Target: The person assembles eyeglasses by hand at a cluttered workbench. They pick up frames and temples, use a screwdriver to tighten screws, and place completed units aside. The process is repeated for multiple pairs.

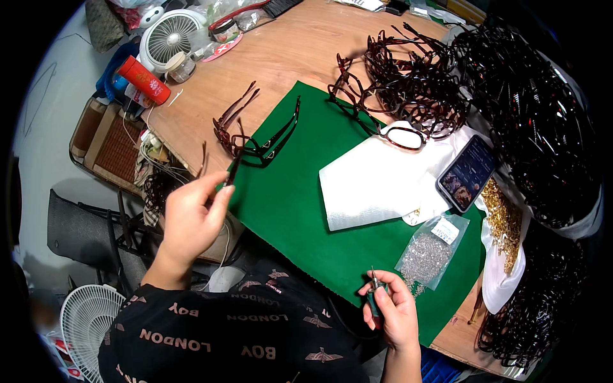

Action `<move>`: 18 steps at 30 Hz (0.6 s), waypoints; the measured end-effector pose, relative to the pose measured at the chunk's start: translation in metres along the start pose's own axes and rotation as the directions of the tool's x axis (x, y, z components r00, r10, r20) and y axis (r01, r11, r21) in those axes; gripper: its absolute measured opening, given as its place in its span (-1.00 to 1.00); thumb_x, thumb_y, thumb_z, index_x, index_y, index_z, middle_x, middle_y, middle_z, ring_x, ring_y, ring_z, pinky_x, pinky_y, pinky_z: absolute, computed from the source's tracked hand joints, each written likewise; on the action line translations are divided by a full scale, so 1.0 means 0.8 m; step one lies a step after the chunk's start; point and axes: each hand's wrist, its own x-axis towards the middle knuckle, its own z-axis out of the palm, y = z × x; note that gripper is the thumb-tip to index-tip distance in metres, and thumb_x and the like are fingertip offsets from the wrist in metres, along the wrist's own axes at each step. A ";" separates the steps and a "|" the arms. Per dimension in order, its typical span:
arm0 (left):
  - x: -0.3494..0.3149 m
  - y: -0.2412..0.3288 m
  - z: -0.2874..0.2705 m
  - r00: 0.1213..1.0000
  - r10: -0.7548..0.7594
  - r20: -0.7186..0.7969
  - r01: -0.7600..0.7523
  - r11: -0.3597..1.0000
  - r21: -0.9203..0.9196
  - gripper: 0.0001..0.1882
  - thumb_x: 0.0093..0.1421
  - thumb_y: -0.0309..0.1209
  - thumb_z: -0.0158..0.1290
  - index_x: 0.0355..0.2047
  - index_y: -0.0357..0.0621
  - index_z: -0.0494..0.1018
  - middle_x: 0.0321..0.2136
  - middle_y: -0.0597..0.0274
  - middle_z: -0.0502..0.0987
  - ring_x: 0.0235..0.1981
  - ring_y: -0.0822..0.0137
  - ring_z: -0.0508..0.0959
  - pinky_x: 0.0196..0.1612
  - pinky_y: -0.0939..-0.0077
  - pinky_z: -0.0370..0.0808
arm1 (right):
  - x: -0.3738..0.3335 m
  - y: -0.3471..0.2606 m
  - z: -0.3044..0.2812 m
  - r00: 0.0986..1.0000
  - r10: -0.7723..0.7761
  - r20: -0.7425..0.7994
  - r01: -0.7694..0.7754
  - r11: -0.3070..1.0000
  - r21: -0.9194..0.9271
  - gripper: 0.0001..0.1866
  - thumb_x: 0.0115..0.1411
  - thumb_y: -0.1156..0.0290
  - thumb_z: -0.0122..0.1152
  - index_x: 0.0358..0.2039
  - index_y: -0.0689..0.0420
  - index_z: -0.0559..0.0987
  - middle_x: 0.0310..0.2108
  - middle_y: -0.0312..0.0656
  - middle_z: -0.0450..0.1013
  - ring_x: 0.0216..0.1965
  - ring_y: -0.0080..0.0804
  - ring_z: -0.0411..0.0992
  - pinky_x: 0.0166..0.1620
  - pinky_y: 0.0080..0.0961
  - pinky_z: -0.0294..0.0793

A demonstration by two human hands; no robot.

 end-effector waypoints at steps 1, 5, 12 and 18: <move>0.001 0.005 0.004 0.999 -0.013 0.041 0.013 1.000 -0.002 -0.85 0.01 -0.43 0.08 -0.39 -0.21 0.47 -0.65 0.06 0.46 -0.62 0.10 0.48 -0.54 0.34 0.39 | 0.001 0.001 -0.003 1.000 -0.011 0.001 0.011 1.000 0.010 -0.71 0.24 0.42 -0.09 -0.06 0.28 0.31 -0.34 -0.08 0.39 -0.69 -0.56 0.31 -0.71 -0.75 0.18; 0.033 0.005 0.042 0.990 0.140 -0.008 -0.140 0.990 0.013 -0.84 -0.01 -0.42 0.07 -0.41 -0.23 0.47 -0.63 0.04 0.47 -0.54 0.05 0.48 -0.45 0.27 0.40 | -0.002 0.000 -0.004 0.999 -0.025 -0.022 0.025 1.000 0.009 -0.72 0.24 0.44 -0.09 -0.06 0.27 0.32 -0.33 -0.10 0.38 -0.69 -0.56 0.30 -0.71 -0.75 0.18; 0.151 0.012 0.150 0.894 0.445 -0.052 -0.442 0.895 0.051 -0.59 -0.09 -0.48 0.14 -0.17 -0.18 0.37 -0.13 0.02 0.34 -0.06 0.05 0.32 0.00 0.23 0.27 | -0.001 0.005 -0.001 0.995 -0.084 -0.047 0.085 0.996 0.015 -0.69 0.23 0.45 -0.08 -0.03 0.27 0.31 -0.32 -0.11 0.39 -0.66 -0.59 0.31 -0.68 -0.76 0.19; 0.203 0.064 0.203 0.739 0.661 0.127 -0.664 0.747 -0.026 -0.77 -0.11 -0.58 -0.01 -0.37 -0.13 0.46 -0.35 0.10 0.41 -0.23 0.06 0.39 -0.14 0.28 0.38 | -0.029 0.004 -0.007 0.981 -0.137 -0.136 0.134 0.991 -0.031 -0.65 0.20 0.50 -0.03 0.01 0.26 0.29 -0.32 -0.14 0.39 -0.61 -0.60 0.31 -0.62 -0.76 0.26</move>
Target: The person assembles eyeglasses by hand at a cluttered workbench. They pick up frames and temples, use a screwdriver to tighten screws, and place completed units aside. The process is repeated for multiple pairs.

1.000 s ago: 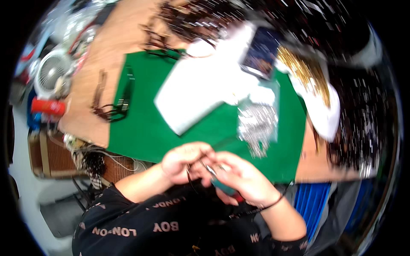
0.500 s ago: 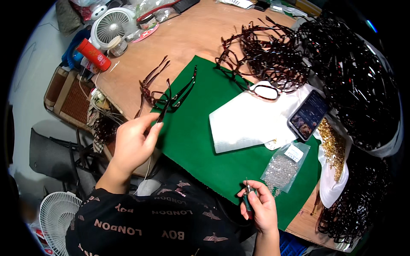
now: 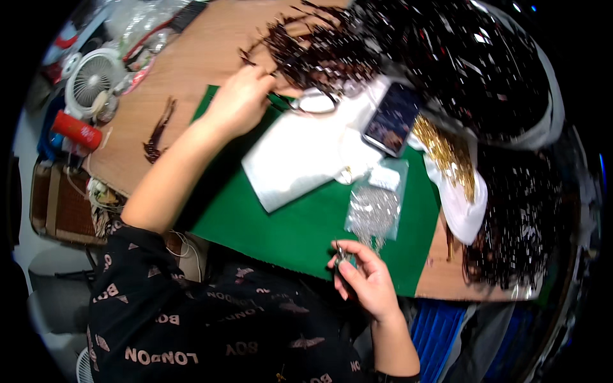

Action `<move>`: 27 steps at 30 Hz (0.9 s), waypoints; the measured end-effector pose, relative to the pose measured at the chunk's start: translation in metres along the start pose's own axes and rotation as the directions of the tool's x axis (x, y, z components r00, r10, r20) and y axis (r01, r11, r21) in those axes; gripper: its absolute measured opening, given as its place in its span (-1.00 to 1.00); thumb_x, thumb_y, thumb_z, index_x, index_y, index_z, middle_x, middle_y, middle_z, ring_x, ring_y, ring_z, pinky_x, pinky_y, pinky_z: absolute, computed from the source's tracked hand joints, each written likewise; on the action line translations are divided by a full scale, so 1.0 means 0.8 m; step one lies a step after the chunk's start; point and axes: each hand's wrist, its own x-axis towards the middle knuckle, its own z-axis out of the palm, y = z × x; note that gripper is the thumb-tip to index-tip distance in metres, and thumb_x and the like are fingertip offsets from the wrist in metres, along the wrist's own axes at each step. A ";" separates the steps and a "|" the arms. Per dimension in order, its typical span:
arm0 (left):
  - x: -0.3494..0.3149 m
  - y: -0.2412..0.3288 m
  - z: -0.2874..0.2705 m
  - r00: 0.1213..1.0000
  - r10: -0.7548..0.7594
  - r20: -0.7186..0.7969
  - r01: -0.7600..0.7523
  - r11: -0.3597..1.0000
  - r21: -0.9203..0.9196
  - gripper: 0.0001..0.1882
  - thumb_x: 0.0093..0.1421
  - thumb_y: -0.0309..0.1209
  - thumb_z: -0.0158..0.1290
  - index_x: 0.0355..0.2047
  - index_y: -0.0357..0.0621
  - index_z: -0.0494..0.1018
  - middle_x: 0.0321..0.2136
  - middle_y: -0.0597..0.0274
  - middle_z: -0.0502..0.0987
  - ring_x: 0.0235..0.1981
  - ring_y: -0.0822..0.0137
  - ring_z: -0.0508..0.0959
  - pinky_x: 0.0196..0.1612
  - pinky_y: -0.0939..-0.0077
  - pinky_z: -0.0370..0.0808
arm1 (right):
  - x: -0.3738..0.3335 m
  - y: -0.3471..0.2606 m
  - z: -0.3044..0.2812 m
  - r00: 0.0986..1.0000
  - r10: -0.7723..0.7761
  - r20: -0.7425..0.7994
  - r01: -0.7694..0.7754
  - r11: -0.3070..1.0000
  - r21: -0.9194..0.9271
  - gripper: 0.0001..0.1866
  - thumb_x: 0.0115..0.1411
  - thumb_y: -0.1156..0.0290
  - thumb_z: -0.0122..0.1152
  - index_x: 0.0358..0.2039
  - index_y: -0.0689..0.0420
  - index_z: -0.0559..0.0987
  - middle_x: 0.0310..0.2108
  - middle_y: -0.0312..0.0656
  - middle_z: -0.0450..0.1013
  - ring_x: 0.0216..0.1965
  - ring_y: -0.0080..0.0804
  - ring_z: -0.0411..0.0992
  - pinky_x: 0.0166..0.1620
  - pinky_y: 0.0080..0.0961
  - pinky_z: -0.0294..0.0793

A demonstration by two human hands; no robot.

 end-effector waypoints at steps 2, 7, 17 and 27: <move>0.003 -0.003 -0.001 0.999 0.013 0.052 -0.013 1.000 0.001 -0.57 -0.11 -0.63 -0.11 -0.26 0.06 0.55 -0.34 0.08 0.42 -0.26 0.06 0.42 -0.14 0.29 0.41 | -0.011 -0.019 0.002 0.991 -0.092 -0.092 0.068 0.969 -0.238 -0.67 0.14 0.52 0.06 -0.05 0.25 0.39 -0.35 -0.20 0.38 -0.54 -0.60 0.33 -0.53 -0.75 0.30; -0.040 0.007 -0.038 0.989 -0.119 0.087 0.147 0.854 -0.498 -0.69 -0.02 -0.77 -0.20 -0.27 -0.28 0.38 -0.31 0.01 0.48 -0.25 0.18 0.51 -0.18 0.43 0.42 | -0.037 -0.038 -0.004 0.932 -0.308 -0.192 -0.034 0.454 -0.890 -0.70 0.08 0.48 0.10 -0.13 0.19 0.45 -0.37 -0.06 0.39 -0.35 -0.18 0.40 -0.26 -0.47 0.38; -0.135 0.012 -0.148 0.919 -0.305 -0.252 0.085 0.774 -0.627 -0.56 0.19 -0.51 -0.29 0.10 -0.35 0.17 0.08 -0.13 0.25 0.13 0.10 0.26 0.17 0.33 0.15 | -0.029 -0.025 0.004 0.951 -0.237 -0.198 -0.154 0.192 -0.969 -0.67 0.10 0.42 0.08 -0.12 0.18 0.31 -0.35 0.03 0.39 -0.37 0.01 0.41 -0.31 -0.26 0.44; -0.154 0.029 -0.126 0.919 -0.353 -0.177 0.022 0.494 -0.869 -0.69 0.27 -0.35 -0.16 -0.07 -0.27 0.36 -0.23 -0.08 0.47 -0.51 0.43 0.47 -0.59 0.74 0.33 | -0.031 -0.023 0.004 0.953 -0.285 -0.102 -0.031 0.242 -0.970 -0.63 0.09 0.42 0.08 -0.05 0.11 0.33 -0.41 -0.03 0.35 -0.42 -0.05 0.41 -0.35 -0.29 0.43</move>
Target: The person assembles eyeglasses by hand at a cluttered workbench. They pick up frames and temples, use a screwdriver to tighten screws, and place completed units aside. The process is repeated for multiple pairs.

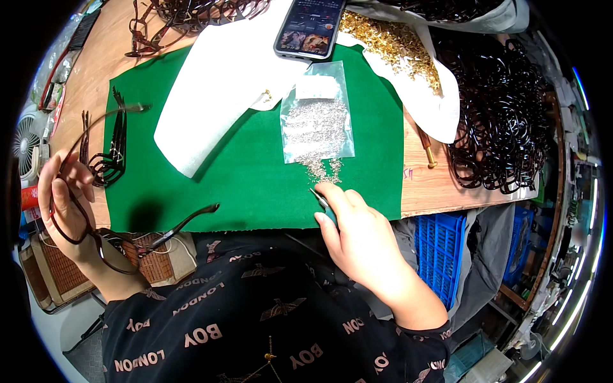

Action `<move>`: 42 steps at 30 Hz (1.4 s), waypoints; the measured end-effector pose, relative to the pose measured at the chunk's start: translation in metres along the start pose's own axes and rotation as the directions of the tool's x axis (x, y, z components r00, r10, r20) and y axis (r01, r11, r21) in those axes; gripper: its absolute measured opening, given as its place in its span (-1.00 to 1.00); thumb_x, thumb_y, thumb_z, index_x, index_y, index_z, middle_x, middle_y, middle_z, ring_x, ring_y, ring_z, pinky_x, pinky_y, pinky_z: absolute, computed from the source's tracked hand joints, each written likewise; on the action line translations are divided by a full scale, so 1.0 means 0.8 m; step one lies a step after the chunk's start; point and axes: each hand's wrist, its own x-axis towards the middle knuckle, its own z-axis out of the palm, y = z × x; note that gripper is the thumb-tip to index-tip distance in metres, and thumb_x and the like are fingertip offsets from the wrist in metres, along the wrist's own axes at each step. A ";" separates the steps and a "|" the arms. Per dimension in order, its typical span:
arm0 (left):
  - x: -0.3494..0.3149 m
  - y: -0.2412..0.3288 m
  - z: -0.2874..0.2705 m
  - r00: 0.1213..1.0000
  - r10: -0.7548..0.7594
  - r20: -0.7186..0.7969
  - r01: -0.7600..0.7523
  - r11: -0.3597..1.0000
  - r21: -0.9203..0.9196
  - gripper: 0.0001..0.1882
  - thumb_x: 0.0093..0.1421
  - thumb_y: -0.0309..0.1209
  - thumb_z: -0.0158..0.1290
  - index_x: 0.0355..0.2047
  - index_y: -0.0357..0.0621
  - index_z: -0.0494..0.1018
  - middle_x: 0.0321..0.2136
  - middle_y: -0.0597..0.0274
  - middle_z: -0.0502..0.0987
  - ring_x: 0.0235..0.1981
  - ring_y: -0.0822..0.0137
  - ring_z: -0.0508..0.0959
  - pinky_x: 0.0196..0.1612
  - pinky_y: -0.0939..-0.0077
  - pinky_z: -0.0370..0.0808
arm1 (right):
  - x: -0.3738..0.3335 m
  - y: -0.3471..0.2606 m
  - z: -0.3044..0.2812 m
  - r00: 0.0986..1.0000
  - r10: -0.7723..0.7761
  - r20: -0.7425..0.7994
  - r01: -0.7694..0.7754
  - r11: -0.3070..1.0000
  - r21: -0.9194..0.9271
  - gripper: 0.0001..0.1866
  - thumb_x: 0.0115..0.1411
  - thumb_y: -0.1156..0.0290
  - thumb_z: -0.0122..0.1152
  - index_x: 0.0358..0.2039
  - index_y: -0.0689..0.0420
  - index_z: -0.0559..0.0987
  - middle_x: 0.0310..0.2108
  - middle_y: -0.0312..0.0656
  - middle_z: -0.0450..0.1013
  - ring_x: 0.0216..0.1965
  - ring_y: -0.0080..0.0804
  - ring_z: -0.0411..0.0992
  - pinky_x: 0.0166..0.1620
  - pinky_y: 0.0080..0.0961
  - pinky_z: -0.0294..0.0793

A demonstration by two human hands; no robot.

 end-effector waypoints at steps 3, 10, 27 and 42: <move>-0.004 0.004 0.021 0.999 -0.043 -0.002 0.042 0.977 -0.209 -0.74 0.25 -0.41 -0.15 -0.10 -0.22 0.38 -0.32 0.01 0.43 -0.60 0.47 0.38 -0.64 0.75 0.29 | -0.001 -0.003 -0.001 0.998 0.033 0.048 -0.032 0.999 -0.025 -0.60 0.10 0.42 0.08 -0.01 0.06 0.35 -0.46 -0.07 0.31 -0.48 -0.09 0.39 -0.39 -0.31 0.42; -0.007 0.024 0.023 0.965 -0.166 0.204 0.263 0.634 -0.727 -0.74 0.02 -0.52 0.04 -0.22 -0.12 0.42 -0.38 0.22 0.30 -0.57 0.53 0.31 -0.62 0.72 0.24 | 0.006 -0.007 0.001 0.999 0.004 0.051 0.003 0.992 -0.126 -0.62 0.08 0.42 0.10 -0.03 0.03 0.41 -0.51 -0.08 0.28 -0.55 -0.15 0.38 -0.48 -0.35 0.40; -0.093 -0.036 0.187 0.612 -0.277 0.741 0.560 -0.510 -0.653 -0.56 0.23 -0.43 -0.17 0.14 -0.05 0.14 -0.42 0.16 0.40 -0.80 0.58 0.06 -0.67 0.71 0.06 | 0.026 -0.020 -0.010 0.744 -0.116 0.658 -0.643 0.144 0.752 -0.60 0.25 0.38 -0.10 0.10 0.10 0.24 -0.57 -0.36 0.31 -0.77 -0.67 0.23 -0.73 -0.80 0.10; -0.101 -0.041 0.191 0.646 -0.213 0.732 0.577 -0.492 -0.652 -0.52 0.26 -0.48 -0.21 0.19 0.15 0.08 -0.22 0.08 0.45 -0.75 0.59 0.06 -0.65 0.76 0.04 | 0.043 -0.037 0.015 0.694 -0.146 0.705 -0.715 -0.027 0.699 -0.63 0.23 0.21 -0.06 -0.02 0.11 0.28 -0.45 -0.27 0.36 -0.70 -0.61 0.31 -0.74 -0.78 0.18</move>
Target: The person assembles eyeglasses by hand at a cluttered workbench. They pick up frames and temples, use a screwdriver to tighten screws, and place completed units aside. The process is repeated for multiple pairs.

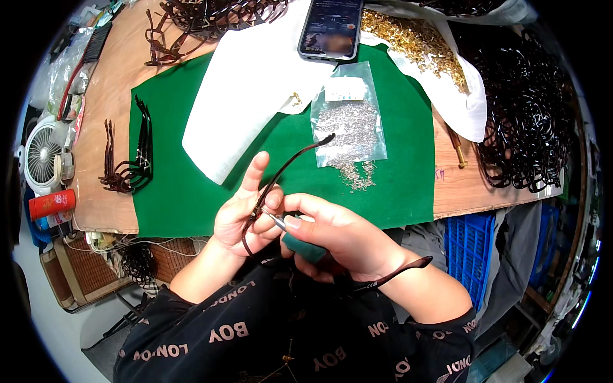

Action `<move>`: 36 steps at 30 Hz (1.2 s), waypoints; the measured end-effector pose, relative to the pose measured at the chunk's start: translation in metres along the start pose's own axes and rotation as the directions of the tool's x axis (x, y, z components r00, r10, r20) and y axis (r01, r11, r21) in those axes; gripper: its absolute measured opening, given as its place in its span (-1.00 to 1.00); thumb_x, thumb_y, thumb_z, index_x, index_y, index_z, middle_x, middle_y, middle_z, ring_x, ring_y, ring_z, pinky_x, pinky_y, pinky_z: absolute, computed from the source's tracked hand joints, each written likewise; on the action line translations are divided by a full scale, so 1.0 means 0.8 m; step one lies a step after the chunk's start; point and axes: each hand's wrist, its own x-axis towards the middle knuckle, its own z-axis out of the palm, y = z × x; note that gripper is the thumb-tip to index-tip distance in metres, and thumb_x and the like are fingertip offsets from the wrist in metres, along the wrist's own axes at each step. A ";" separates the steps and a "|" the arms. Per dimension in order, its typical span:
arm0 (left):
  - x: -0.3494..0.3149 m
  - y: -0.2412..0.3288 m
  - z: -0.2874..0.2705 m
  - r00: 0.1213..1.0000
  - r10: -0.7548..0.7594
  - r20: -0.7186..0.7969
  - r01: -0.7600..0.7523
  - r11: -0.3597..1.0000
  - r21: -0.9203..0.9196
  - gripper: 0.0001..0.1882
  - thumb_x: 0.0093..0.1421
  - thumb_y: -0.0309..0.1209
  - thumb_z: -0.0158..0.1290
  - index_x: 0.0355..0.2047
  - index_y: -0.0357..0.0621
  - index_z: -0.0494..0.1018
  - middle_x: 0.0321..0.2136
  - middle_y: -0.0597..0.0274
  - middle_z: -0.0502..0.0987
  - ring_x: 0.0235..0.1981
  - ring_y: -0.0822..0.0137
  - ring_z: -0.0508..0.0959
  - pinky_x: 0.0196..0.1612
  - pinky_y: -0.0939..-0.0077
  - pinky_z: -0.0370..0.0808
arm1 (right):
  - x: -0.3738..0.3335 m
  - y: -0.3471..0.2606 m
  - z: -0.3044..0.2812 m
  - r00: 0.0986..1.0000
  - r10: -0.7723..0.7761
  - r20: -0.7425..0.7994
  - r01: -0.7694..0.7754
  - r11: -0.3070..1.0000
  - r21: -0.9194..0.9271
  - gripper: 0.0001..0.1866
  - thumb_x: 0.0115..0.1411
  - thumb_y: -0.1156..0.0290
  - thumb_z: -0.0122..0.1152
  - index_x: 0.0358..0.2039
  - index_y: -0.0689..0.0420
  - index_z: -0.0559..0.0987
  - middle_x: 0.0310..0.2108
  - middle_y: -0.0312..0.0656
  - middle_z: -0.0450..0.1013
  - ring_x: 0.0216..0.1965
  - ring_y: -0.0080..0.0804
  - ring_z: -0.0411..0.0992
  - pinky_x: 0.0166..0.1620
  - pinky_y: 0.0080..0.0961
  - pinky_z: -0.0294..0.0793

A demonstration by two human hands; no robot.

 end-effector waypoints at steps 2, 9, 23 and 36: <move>0.000 0.000 0.001 1.000 -0.006 0.012 0.006 1.000 0.007 -0.53 0.27 -0.49 -0.23 0.18 0.14 0.10 -0.22 0.08 0.43 -0.73 0.58 0.07 -0.63 0.77 0.07 | 0.000 -0.001 -0.001 1.000 -0.011 0.002 0.010 1.000 0.020 -0.65 0.23 0.20 -0.05 -0.05 0.12 0.29 -0.43 -0.26 0.39 -0.70 -0.60 0.33 -0.75 -0.78 0.17; 0.004 -0.002 0.005 1.000 -0.017 0.016 0.016 0.998 0.067 -0.58 0.27 -0.46 -0.23 0.15 0.08 0.15 -0.24 0.07 0.41 -0.73 0.57 0.08 -0.62 0.75 0.10 | 0.002 0.009 -0.007 0.996 -0.081 -0.034 0.081 0.997 0.002 -0.65 0.22 0.21 -0.04 -0.06 0.13 0.29 -0.42 -0.24 0.42 -0.69 -0.60 0.35 -0.75 -0.79 0.18; -0.048 0.120 0.051 0.590 0.758 -0.277 -0.045 0.373 0.927 -0.59 0.24 -0.37 -0.14 0.07 -0.24 0.24 -0.06 0.08 0.39 -0.34 0.44 0.41 -0.29 0.62 0.34 | -0.052 0.023 -0.027 0.707 -0.698 -0.114 -0.162 -0.003 -0.987 -0.63 0.08 0.46 0.11 -0.05 0.11 0.40 -0.46 -0.08 0.31 -0.50 -0.10 0.39 -0.41 -0.32 0.42; -0.018 0.043 0.094 0.967 0.225 0.120 0.141 -0.864 0.482 -0.66 -0.08 -0.46 0.14 -0.24 -0.24 0.41 -0.61 0.16 0.41 -0.55 0.15 0.45 -0.40 0.31 0.36 | -0.046 0.026 -0.024 0.764 -0.645 -0.039 -0.307 -0.310 -0.900 -0.54 0.01 0.49 0.11 -0.01 0.10 0.38 -0.49 -0.07 0.25 -0.63 -0.24 0.38 -0.57 -0.40 0.44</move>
